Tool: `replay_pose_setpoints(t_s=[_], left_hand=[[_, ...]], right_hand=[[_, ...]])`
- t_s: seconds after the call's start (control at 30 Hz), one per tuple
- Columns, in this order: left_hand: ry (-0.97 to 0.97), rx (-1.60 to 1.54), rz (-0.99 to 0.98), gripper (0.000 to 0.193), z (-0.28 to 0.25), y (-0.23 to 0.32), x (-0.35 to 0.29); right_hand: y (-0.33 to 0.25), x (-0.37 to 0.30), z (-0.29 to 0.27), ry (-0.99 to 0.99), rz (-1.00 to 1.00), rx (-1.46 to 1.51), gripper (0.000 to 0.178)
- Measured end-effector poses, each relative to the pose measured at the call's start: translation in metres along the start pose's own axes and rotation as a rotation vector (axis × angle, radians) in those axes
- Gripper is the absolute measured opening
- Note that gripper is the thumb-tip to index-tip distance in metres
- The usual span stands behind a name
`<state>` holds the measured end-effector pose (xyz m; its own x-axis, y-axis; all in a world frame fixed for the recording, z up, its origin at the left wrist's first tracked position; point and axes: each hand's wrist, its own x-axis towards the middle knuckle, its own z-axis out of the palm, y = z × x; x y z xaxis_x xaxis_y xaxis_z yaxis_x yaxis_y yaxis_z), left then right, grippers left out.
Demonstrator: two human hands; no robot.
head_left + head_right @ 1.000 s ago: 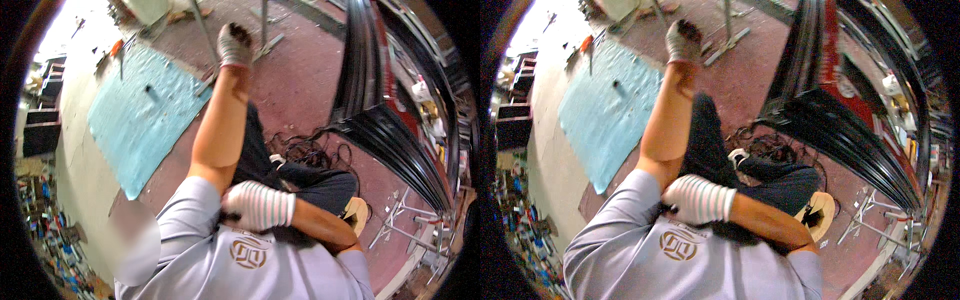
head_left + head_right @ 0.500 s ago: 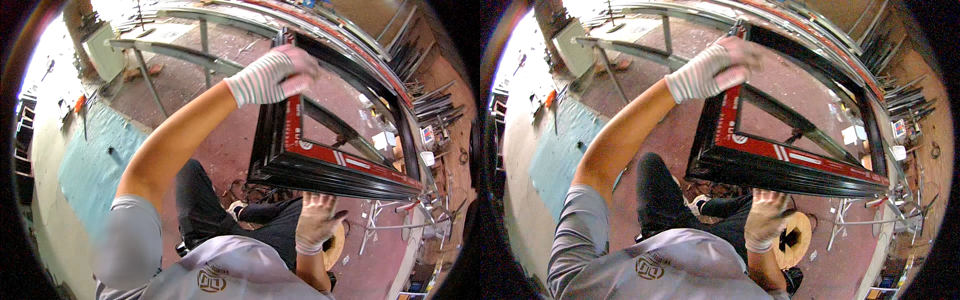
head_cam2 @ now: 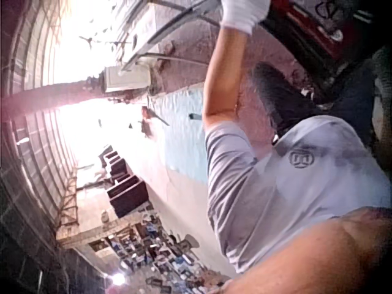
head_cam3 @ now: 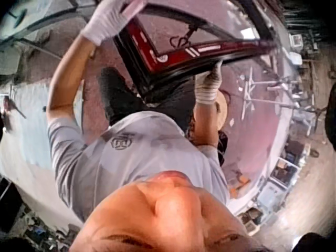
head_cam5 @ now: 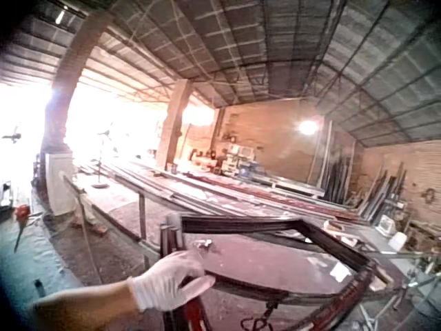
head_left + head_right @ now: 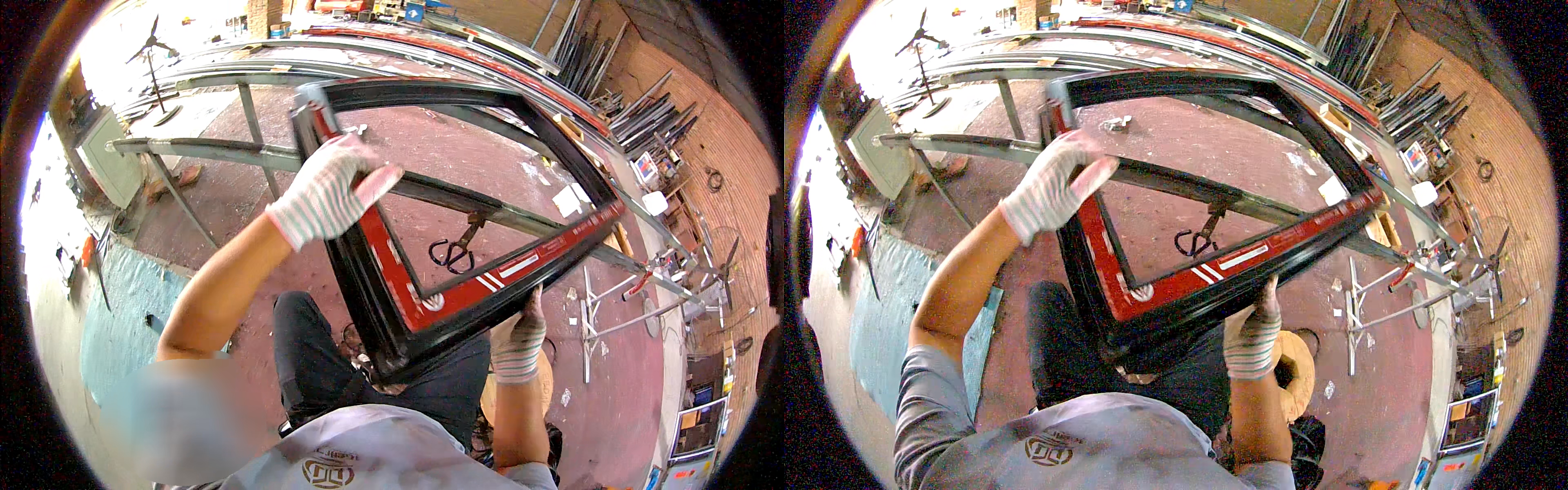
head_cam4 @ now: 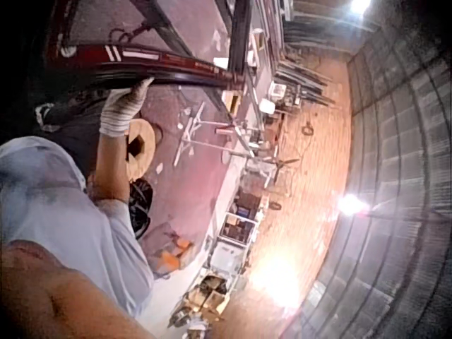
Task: The person installs a black rubber seal onto a red and black window frame. They press the seal into the frame channel by hand, use pliers to cut the seal to length, and trim the corners to fit the frame.
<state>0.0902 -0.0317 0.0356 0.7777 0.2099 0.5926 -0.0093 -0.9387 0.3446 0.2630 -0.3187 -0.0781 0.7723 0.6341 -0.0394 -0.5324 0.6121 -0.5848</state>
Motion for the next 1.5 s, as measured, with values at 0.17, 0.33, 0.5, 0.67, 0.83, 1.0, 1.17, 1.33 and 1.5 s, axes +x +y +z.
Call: replay_pose_setpoints(t_s=[0.17, 0.33, 0.5, 0.67, 0.83, 1.0, 1.17, 1.33, 1.5], left_hand=[[-0.017, 0.388, -0.041, 0.038, 0.004, 0.066, -0.026], [-0.164, 0.352, 0.208, 0.076, -0.001, 0.091, -0.032], [-0.185, 0.368, 0.153, 0.073, 0.011, 0.104, -0.027], [-0.126, 0.360, 0.131, 0.071, 0.029, 0.117, -0.022], [-0.071, 0.388, 0.084, 0.069, 0.064, 0.145, -0.001], [-0.011, 0.419, 0.069, 0.066, 0.086, 0.162, 0.012], [0.017, 0.348, 0.028, 0.064, 0.099, 0.175, 0.021], [0.024, 0.336, -0.013, 0.067, 0.110, 0.187, 0.024], [0.124, -0.009, 0.352, 0.050, 0.106, 0.195, 0.004]], right_hand=[[-0.052, 0.066, -0.021, -0.253, 0.176, -0.179, 0.036], [-0.066, 0.105, -0.037, -0.127, 0.092, -0.527, 0.038], [-0.067, 0.058, -0.090, -0.174, 0.048, -0.402, 0.041], [-0.054, -0.036, -0.120, -0.159, -0.035, -0.680, 0.046], [-0.052, -0.094, -0.103, -0.094, -0.094, -0.852, 0.033], [-0.076, -0.093, -0.089, 0.050, -0.153, -0.872, 0.016], [-0.080, -0.096, -0.071, 0.180, -0.063, -0.784, 0.023], [-0.084, -0.085, -0.056, 0.137, 0.045, -0.338, 0.024], [-0.090, -0.081, -0.044, 0.224, 0.038, -0.257, 0.028]])
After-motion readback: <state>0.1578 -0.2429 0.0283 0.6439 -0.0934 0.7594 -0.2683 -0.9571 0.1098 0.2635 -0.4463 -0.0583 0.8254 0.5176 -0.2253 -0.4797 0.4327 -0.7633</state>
